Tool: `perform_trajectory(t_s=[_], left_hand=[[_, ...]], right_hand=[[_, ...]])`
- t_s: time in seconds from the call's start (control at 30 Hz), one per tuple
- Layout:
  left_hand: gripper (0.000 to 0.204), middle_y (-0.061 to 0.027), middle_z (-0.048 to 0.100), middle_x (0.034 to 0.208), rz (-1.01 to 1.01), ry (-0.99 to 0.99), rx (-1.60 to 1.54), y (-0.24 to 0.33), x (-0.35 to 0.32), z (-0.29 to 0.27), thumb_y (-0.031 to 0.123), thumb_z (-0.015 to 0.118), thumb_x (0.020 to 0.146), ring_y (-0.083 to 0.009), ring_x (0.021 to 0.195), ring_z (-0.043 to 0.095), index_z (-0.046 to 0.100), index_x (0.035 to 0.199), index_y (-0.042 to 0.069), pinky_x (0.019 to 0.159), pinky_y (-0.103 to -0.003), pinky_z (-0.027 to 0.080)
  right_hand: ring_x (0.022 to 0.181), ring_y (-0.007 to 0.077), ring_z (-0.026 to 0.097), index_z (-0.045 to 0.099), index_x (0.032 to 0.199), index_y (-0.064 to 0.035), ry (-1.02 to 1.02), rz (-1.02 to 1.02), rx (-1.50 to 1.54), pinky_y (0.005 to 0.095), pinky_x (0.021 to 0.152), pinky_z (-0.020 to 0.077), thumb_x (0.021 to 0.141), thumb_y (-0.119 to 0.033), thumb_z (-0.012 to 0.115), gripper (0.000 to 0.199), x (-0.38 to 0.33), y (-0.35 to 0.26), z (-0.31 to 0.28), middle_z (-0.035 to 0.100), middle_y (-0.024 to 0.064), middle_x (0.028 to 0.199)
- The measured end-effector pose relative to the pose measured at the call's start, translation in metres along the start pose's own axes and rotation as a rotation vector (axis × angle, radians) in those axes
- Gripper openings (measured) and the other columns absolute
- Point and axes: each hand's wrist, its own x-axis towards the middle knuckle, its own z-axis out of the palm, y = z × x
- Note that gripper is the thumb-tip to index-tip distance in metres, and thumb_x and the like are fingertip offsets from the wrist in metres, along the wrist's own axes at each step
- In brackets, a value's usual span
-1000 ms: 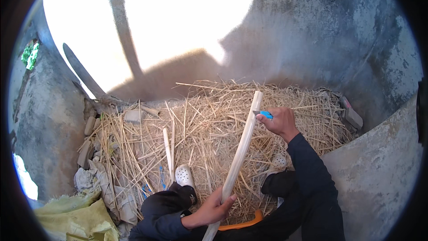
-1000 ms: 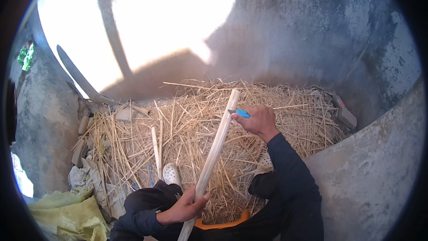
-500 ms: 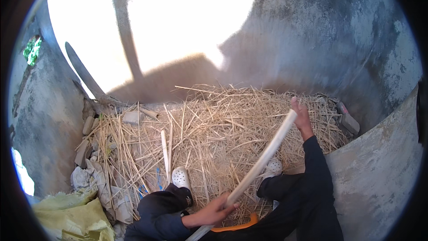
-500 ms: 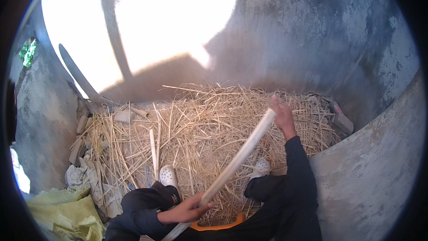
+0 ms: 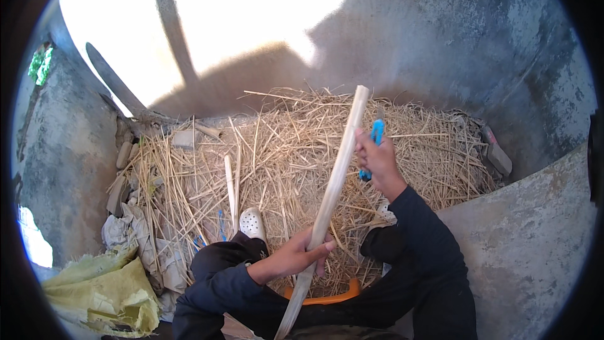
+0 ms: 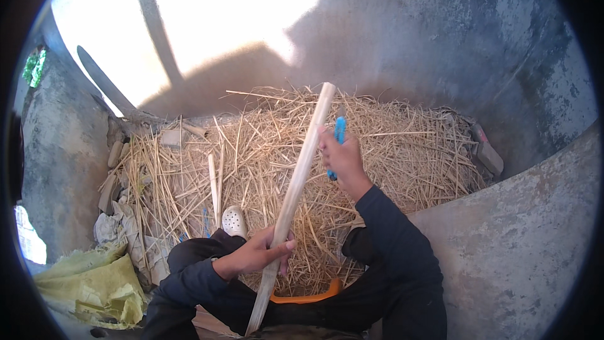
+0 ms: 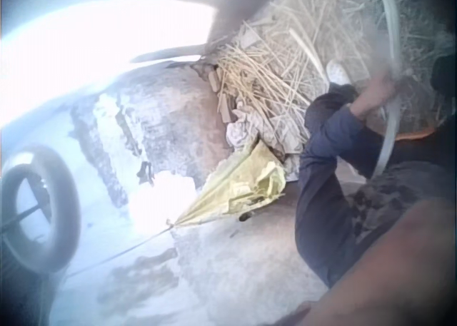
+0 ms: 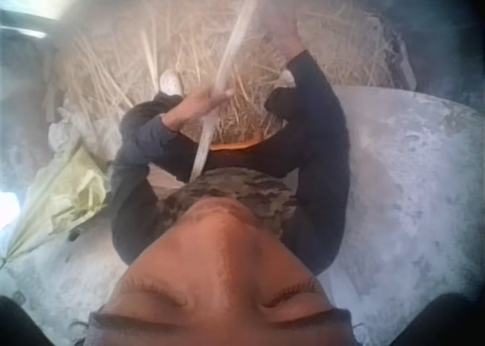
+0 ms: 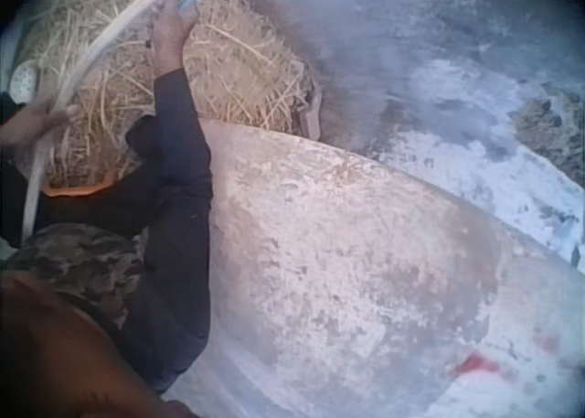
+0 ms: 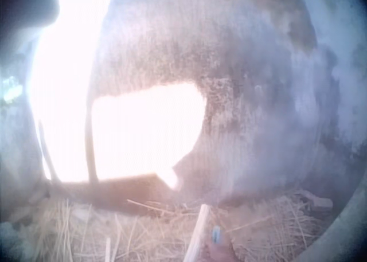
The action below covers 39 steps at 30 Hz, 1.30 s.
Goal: The person sits on a straw-covered floor and uses a small blue knife to shave a long wooden stick. They hold the stick with their left hand and scrape the surface with the knife in their right hand. Later, they switch to a larger knife to continue shaving the stick.
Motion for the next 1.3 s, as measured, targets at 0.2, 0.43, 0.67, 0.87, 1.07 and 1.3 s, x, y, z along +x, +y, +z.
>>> perform_trajectory(t_s=[0.2,0.43,0.67,0.87,1.07,1.3], left_hand=[[0.019,-0.0020,0.051,0.071,0.026,-0.013,-0.211,-0.023,-0.005,-0.002,0.026,0.043,0.102,-0.0123,0.056,0.057,0.040,0.099,0.007,0.052,-0.028,0.051],[0.020,-0.0032,0.053,0.074,0.036,0.037,-0.275,-0.013,0.003,-0.005,0.028,0.042,0.102,-0.0128,0.056,0.057,0.041,0.103,0.008,0.053,-0.029,0.052],[0.026,-0.0032,0.051,0.078,0.020,0.021,-0.346,-0.020,0.002,-0.004,0.028,0.042,0.102,-0.0104,0.051,0.052,0.041,0.116,0.006,0.050,-0.025,0.048],[0.029,-0.0008,0.046,0.073,0.078,0.146,-0.223,-0.014,-0.001,-0.012,0.025,0.040,0.102,-0.0083,0.049,0.048,0.037,0.125,0.006,0.047,-0.023,0.043],[0.029,-0.0017,0.049,0.066,0.096,0.319,0.092,-0.001,-0.013,-0.009,0.020,0.042,0.101,-0.0092,0.050,0.050,0.037,0.126,0.004,0.046,-0.025,0.042],[0.024,-0.0055,0.049,0.063,0.140,0.362,0.316,-0.011,-0.024,-0.015,0.014,0.045,0.098,-0.0148,0.053,0.052,0.043,0.119,0.002,0.050,-0.031,0.041]], right_hand=[[0.049,0.0030,0.039,0.061,0.073,-0.0033,0.029,-0.113,-0.281,0.0232,0.045,0.0313,0.092,-0.035,0.062,0.038,0.000,-0.004,-0.013,0.045,-0.0066,0.056],[0.050,0.0030,0.040,0.062,0.078,-0.0029,-0.194,-0.003,-0.107,0.0232,0.046,0.0332,0.091,-0.030,0.064,0.030,-0.020,0.007,0.017,0.048,-0.0066,0.058],[0.043,0.0072,0.041,0.059,0.070,-0.0039,-0.076,0.055,0.028,0.0266,0.042,0.0347,0.088,-0.036,0.068,0.038,-0.008,-0.011,-0.002,0.047,-0.0030,0.054],[0.041,0.0238,0.054,0.059,0.061,-0.0039,-0.275,-0.438,-1.196,0.0390,0.043,0.0427,0.084,-0.065,0.054,0.066,-0.042,-0.017,0.008,0.051,0.0109,0.049],[0.038,0.0255,0.054,0.061,0.059,-0.0084,-0.268,-0.706,-1.299,0.0375,0.040,0.0419,0.083,-0.071,0.049,0.068,-0.052,-0.002,0.029,0.052,0.0095,0.045],[0.037,0.0235,0.054,0.061,0.057,-0.0098,-0.241,-0.662,-1.266,0.0351,0.038,0.0417,0.081,-0.072,0.050,0.068,-0.048,0.010,0.034,0.052,0.0074,0.045]])
